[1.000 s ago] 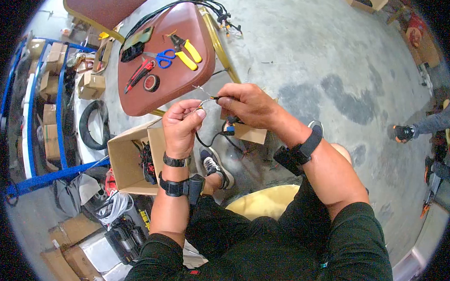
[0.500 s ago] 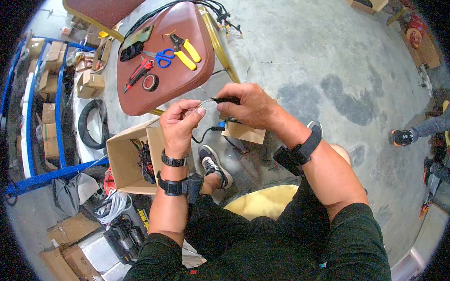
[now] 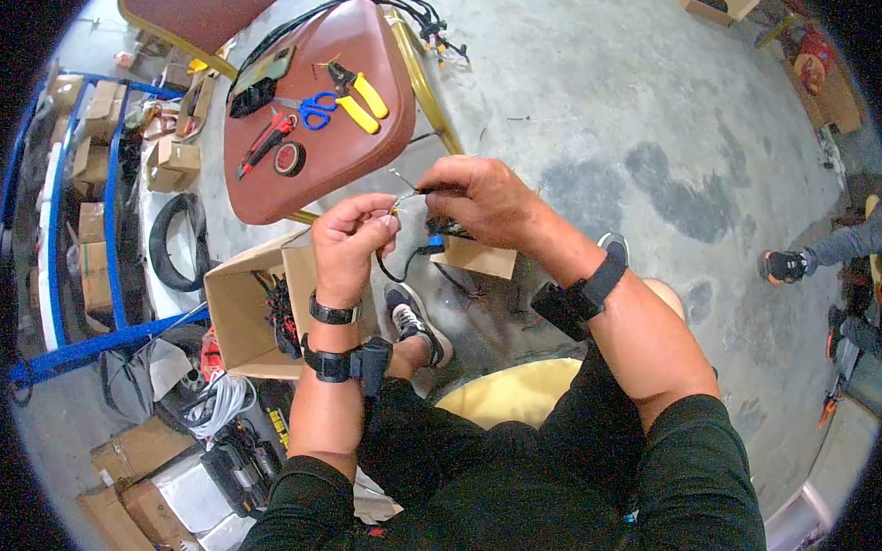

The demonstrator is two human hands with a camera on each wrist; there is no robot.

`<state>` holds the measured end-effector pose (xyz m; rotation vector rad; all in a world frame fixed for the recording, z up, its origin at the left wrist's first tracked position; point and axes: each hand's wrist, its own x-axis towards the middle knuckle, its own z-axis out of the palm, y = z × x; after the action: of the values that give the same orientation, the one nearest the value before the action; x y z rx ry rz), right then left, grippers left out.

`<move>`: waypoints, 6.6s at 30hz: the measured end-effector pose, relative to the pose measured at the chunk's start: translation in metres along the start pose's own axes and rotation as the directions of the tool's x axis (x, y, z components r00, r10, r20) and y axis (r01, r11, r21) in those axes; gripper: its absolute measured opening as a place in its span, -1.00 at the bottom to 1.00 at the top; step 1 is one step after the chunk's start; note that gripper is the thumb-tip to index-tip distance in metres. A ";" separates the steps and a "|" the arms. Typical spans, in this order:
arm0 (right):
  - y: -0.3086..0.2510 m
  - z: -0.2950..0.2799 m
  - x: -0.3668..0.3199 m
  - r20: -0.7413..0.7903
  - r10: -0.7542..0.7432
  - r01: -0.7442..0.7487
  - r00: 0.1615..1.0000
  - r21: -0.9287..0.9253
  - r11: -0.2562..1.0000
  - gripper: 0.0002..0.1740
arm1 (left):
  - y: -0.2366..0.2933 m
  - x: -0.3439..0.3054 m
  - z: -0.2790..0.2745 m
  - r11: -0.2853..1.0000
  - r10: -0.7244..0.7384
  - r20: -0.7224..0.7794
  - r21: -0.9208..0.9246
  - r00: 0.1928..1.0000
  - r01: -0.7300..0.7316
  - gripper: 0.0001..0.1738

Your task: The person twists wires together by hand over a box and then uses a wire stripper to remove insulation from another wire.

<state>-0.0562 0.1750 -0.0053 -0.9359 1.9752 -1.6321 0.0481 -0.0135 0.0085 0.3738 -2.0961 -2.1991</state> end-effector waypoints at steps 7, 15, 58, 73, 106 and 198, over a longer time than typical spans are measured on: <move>0.007 -0.002 0.003 -0.090 -0.220 0.191 0.971 -0.258 0.947 -0.79 | -0.009 0.000 0.010 0.941 -0.170 0.161 -0.266 0.972 0.209 -0.53; 0.006 -0.003 0.004 -0.303 -0.121 0.057 0.945 -0.212 0.976 -0.68 | -0.012 0.002 0.020 0.930 -0.081 0.023 -0.358 0.996 0.084 -0.41; -0.017 -0.008 0.008 -0.124 0.190 -0.206 0.974 -0.135 0.969 -0.52 | -0.005 -0.018 0.038 0.873 -0.297 0.254 -0.318 0.921 0.369 -0.83; -0.010 -0.006 0.008 -0.153 0.163 -0.189 0.975 -0.174 0.966 -0.45 | -0.013 -0.019 0.037 0.897 -0.206 0.303 -0.321 0.930 0.304 -0.85; -0.012 -0.002 0.014 -0.085 0.200 -0.215 0.976 -0.241 0.946 -0.56 | -0.019 -0.017 0.041 0.889 -0.215 0.248 -0.351 0.945 0.294 -0.83; -0.021 0.048 -0.055 0.051 -0.015 0.015 0.999 -0.004 1.000 -0.54 | 0.015 -0.035 -0.018 0.939 0.322 -0.151 -0.077 0.935 -0.336 -0.72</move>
<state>0.0191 0.1794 -0.0018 -0.9864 1.9430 -1.5970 0.0840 -0.0241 0.0267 0.1446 -1.8137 -2.0131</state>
